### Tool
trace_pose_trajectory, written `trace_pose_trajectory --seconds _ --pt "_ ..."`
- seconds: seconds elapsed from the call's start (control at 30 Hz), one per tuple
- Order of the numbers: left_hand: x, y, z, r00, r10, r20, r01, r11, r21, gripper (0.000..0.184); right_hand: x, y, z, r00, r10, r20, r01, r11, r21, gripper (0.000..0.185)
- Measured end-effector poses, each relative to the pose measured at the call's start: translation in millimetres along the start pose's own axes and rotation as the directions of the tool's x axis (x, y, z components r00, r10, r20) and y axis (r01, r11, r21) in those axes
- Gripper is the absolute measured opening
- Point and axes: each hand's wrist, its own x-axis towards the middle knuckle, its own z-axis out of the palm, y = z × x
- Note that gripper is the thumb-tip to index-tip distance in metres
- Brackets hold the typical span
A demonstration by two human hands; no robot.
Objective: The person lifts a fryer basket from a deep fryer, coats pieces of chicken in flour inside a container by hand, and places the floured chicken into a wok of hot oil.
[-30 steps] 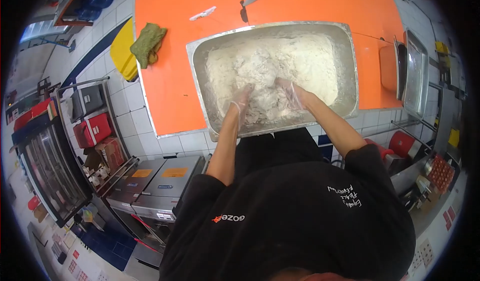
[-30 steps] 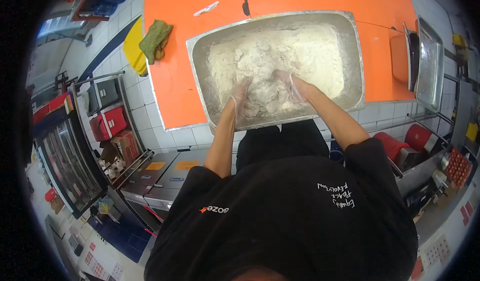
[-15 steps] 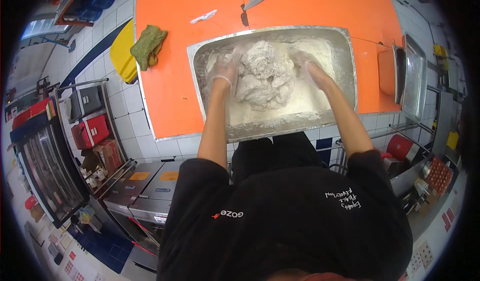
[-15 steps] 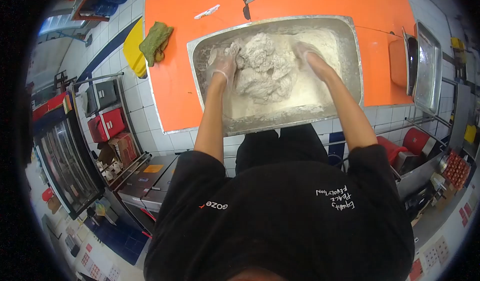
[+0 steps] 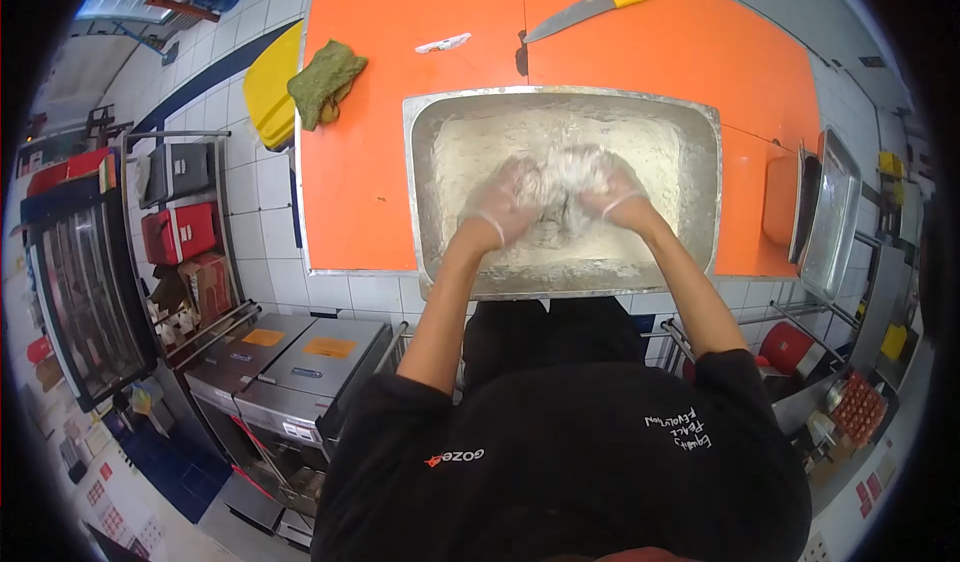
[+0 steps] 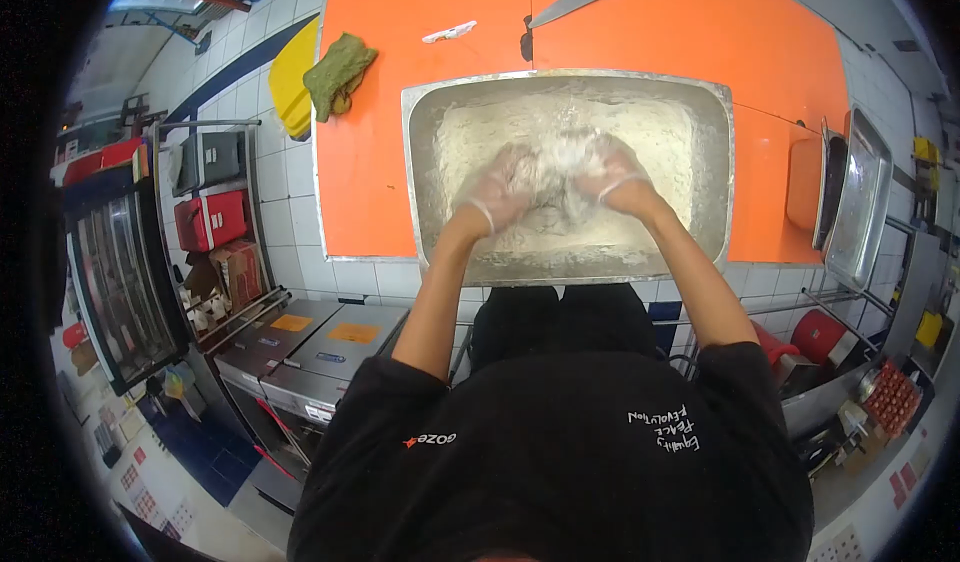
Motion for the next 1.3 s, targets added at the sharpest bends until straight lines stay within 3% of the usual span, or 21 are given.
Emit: trace_pose_trajectory --seconds 0.03,0.07,0.13,0.23,0.37,0.43,0.57,0.63,0.7,0.73,0.77,0.9,0.97,1.0,1.07,1.1,1.13,1.17,1.2,1.27,1.3 --pt "-13 0 4 0.999 -0.011 -0.032 0.014 0.997 0.081 0.077 -13 7 6 0.991 -0.131 0.006 0.129 0.972 -0.195 0.060" --pt "-25 6 6 0.999 -0.016 -0.038 0.019 0.996 0.088 0.077 -23 -8 1 0.990 -0.138 0.011 0.138 0.972 -0.190 0.060" --pt "-39 23 7 0.978 -0.100 -0.184 0.155 0.937 0.312 0.078 -37 -55 -21 0.994 -0.087 0.062 0.104 0.653 -0.750 0.062" --pt "-45 51 2 0.894 -0.356 -0.274 0.411 0.893 0.181 0.077 -31 -49 -36 0.999 -0.013 -0.047 -0.014 0.848 -0.530 0.068" --pt "-49 80 -10 0.859 -0.409 -0.307 0.422 0.906 -0.026 0.077 -27 -53 -29 0.992 -0.114 0.048 0.122 0.845 -0.520 0.063" --pt "-45 53 4 0.827 -0.495 -0.265 0.205 0.705 -0.679 0.072 -9 -48 -24 0.999 -0.036 0.022 0.042 0.854 -0.518 0.059" --pt "-44 35 20 0.778 -0.459 -0.428 -0.092 0.591 -0.802 0.067 -5 -45 -47 0.997 0.017 -0.071 -0.040 0.942 -0.332 0.052" --pt "-55 77 15 0.882 -0.398 -0.253 -0.238 0.087 -0.967 0.060 -13 -42 -49 0.998 -0.015 -0.067 -0.011 0.926 -0.376 0.046" --pt "-55 64 27 0.856 -0.464 -0.229 -0.228 0.060 -0.972 0.061 -14 -33 -51 0.997 -0.046 -0.067 0.014 0.909 -0.416 0.041" --pt "-54 58 31 0.833 -0.518 -0.196 -0.209 0.034 -0.977 0.063 -6 -22 -48 0.996 -0.060 -0.060 0.048 0.981 -0.187 0.036" --pt "-53 62 35 0.753 -0.621 -0.217 -0.143 0.167 -0.975 0.059 -2 -19 -45 0.996 -0.076 -0.055 0.079 0.996 0.052 0.033" --pt "-48 93 43 0.746 -0.575 -0.336 -0.208 0.278 -0.938 0.049 -14 -12 -39 0.993 -0.116 0.015 0.108 0.958 0.265 0.031" --pt "-41 96 48 0.699 -0.454 -0.553 -0.177 0.639 -0.749 0.042 -19 -24 -45 0.989 0.083 0.119 -0.138 0.787 0.601 0.048" --pt "-40 93 53 0.699 -0.457 -0.550 -0.174 0.636 -0.751 0.042 -22 -25 -45 0.989 0.087 0.120 -0.142 0.787 0.600 0.048" --pt "-39 106 52 0.791 -0.423 -0.443 0.154 0.837 -0.525 0.046 -25 -28 -44 0.972 0.148 0.181 -0.230 0.740 0.632 0.054" --pt "-45 128 40 0.834 -0.466 -0.295 0.421 0.883 -0.207 0.047 -27 -31 -43 0.972 0.153 0.180 -0.233 0.741 0.630 0.054" --pt "-49 119 47 0.832 -0.472 -0.291 0.424 0.880 -0.214 0.047 -30 -36 -40 0.977 0.186 0.108 -0.213 0.911 0.354 0.054" --pt "-54 104 57 0.874 -0.290 -0.390 0.335 0.941 0.051 0.046 -31 -39 -38 0.981 0.189 0.032 -0.190 0.981 0.036 0.054" --pt "-56 89 65 0.897 -0.082 -0.435 0.240 0.916 0.322 0.045 -28 -27 -38 0.981 0.188 0.034 -0.190 0.981 0.031 0.054" --pt "-55 82 71 0.854 -0.072 -0.516 0.274 0.905 0.326 0.044 -24 1 -40 0.994 -0.086 -0.066 0.041 0.862 -0.506 0.059" --pt "-57 79 77 0.805 -0.064 -0.590 0.309 0.894 0.325 0.044 -25 8 -42 0.995 -0.080 -0.065 0.036 0.861 -0.507 0.059"
